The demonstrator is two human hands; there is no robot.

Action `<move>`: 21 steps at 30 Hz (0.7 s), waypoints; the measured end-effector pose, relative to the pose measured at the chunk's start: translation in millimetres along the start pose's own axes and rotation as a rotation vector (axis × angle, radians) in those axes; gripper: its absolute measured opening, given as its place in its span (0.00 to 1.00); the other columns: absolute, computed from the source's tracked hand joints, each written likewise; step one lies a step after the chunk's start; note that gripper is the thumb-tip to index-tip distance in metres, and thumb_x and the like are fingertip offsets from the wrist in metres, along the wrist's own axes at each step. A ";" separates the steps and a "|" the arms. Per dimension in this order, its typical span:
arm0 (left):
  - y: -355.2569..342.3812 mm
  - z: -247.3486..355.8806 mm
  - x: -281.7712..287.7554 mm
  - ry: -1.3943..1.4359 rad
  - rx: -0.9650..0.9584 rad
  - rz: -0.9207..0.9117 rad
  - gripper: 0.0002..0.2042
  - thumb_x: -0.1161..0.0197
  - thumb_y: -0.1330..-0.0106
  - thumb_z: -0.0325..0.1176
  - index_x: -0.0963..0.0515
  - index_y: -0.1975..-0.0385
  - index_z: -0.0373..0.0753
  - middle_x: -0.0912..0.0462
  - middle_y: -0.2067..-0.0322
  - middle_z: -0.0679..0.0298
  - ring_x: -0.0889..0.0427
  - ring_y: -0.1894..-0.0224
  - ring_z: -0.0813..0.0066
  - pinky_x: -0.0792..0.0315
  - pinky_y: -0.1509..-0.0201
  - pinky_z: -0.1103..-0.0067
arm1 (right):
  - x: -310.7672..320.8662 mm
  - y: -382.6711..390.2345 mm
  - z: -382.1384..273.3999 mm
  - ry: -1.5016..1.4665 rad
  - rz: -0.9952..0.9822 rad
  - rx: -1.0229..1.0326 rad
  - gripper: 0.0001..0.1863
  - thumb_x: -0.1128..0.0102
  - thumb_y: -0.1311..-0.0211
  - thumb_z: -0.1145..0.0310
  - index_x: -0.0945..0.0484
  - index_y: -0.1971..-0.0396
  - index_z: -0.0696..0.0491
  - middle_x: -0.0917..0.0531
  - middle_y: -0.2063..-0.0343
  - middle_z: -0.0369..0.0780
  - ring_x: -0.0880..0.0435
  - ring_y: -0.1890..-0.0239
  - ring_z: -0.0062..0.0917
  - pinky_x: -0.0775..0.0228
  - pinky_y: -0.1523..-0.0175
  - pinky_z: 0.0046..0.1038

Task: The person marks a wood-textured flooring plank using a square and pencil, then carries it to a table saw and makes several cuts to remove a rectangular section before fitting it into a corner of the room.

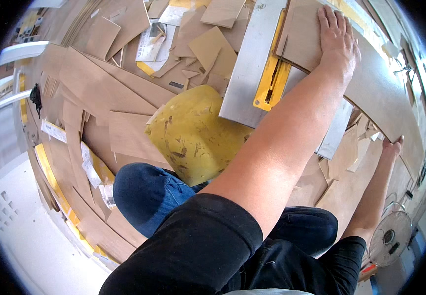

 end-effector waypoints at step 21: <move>27.7 -3.8 10.6 -0.051 0.003 0.020 0.31 0.63 0.21 0.49 0.44 0.23 0.39 0.45 0.24 0.53 0.54 0.22 0.41 0.64 0.21 0.48 | 8.2 40.6 12.2 -0.026 0.007 -0.041 0.21 0.55 0.25 0.61 0.24 0.40 0.55 0.17 0.42 0.42 0.18 0.40 0.40 0.23 0.37 0.49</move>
Point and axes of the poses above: each hand's wrist, its own y-axis away from the middle knuckle, its own x-axis out of the back of the hand, z = x × y, the point moved 7 cm from there along -y, towards the middle knuckle
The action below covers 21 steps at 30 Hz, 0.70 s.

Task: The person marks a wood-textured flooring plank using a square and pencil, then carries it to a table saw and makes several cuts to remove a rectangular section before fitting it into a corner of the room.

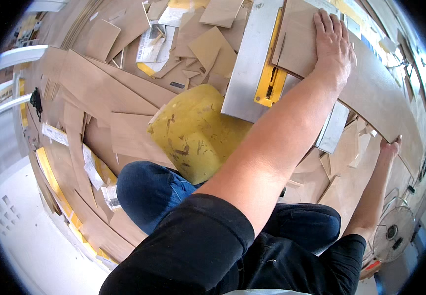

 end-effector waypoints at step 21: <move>24.2 -10.4 5.8 0.039 -0.019 -0.009 0.32 0.64 0.21 0.48 0.47 0.24 0.34 0.46 0.24 0.49 0.54 0.22 0.38 0.62 0.20 0.50 | -9.1 50.1 8.1 0.098 0.085 0.049 0.23 0.53 0.24 0.59 0.27 0.37 0.55 0.21 0.38 0.43 0.22 0.36 0.41 0.28 0.32 0.49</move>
Point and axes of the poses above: each hand's wrist, its own y-axis away from the middle knuckle, its own x-axis out of the back of the hand, z = x × y, the point moved 7 cm from there along -y, towards the middle knuckle
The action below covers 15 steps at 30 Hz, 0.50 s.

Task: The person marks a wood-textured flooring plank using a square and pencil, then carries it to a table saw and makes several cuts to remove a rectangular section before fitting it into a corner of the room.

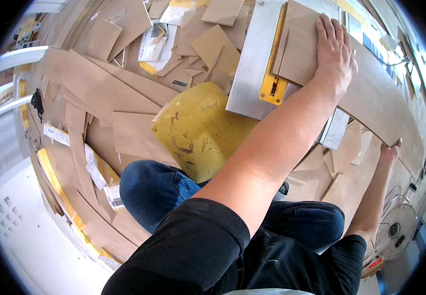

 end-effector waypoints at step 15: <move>17.8 11.4 4.9 0.032 -0.012 -0.010 0.33 0.62 0.21 0.50 0.46 0.24 0.35 0.45 0.24 0.50 0.53 0.22 0.39 0.62 0.21 0.49 | 62.9 -35.3 -11.3 -0.098 -0.048 -0.070 0.20 0.46 0.28 0.59 0.20 0.44 0.55 0.16 0.43 0.42 0.17 0.43 0.38 0.21 0.38 0.45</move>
Point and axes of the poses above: each hand's wrist, its own y-axis away from the middle knuckle, its own x-axis out of the back of the hand, z = x × y, the point moved 7 cm from there along -y, towards the middle knuckle
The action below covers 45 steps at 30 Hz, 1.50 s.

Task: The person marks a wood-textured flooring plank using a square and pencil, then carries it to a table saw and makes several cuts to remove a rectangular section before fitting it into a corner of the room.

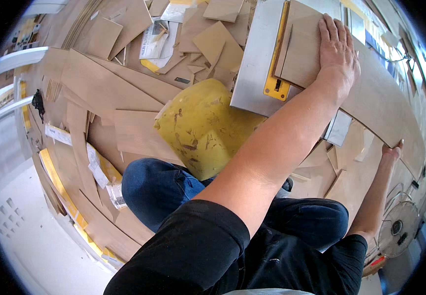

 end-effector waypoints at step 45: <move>36.4 -0.3 10.3 -0.050 -0.056 -0.013 0.31 0.67 0.20 0.47 0.44 0.25 0.32 0.44 0.26 0.47 0.52 0.23 0.39 0.60 0.19 0.56 | 22.7 35.4 5.4 0.078 0.002 -0.004 0.22 0.48 0.28 0.57 0.22 0.41 0.54 0.17 0.42 0.43 0.18 0.41 0.40 0.23 0.37 0.49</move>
Point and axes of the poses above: each hand's wrist, its own y-axis away from the middle knuckle, its own x-axis out of the back of the hand, z = x × y, the point moved 7 cm from there along -y, towards the middle knuckle
